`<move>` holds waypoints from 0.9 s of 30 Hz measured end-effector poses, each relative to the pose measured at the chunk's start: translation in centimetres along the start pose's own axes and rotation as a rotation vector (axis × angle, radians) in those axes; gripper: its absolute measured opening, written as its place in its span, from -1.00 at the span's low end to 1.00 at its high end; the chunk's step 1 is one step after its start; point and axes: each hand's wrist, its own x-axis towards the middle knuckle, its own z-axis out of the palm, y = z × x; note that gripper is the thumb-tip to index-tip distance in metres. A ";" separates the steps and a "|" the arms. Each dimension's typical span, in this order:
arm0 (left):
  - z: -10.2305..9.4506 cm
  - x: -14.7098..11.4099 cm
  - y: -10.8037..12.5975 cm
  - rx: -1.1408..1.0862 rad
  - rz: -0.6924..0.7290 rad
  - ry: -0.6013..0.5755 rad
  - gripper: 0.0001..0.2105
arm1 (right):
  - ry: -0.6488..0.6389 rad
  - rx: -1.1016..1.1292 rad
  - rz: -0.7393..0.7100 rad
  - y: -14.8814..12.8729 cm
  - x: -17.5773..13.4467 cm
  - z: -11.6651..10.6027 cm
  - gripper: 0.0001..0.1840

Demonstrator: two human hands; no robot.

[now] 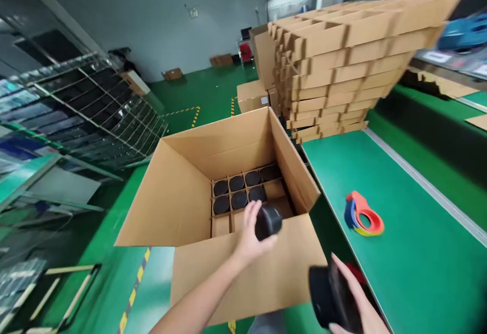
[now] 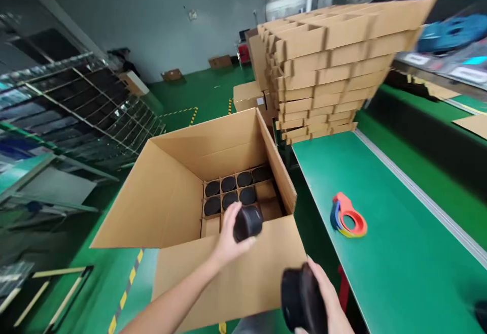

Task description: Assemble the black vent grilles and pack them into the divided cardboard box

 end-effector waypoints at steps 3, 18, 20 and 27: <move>-4.5 5.5 -9.1 0.163 -0.321 0.235 -0.16 | -0.005 -0.137 -0.102 -5.9 14.9 5.2 0.15; -10.1 4.6 -29.8 0.396 -0.867 -0.063 -0.13 | -0.162 -0.795 0.236 13.5 42.2 27.8 0.09; -9.2 4.9 -30.6 0.459 -0.953 -0.217 -0.07 | -0.111 -0.806 0.182 15.3 41.2 28.9 -0.05; -5.8 3.9 -34.4 0.585 -0.919 -0.497 0.01 | -0.153 -0.806 0.202 17.8 40.4 29.0 -0.23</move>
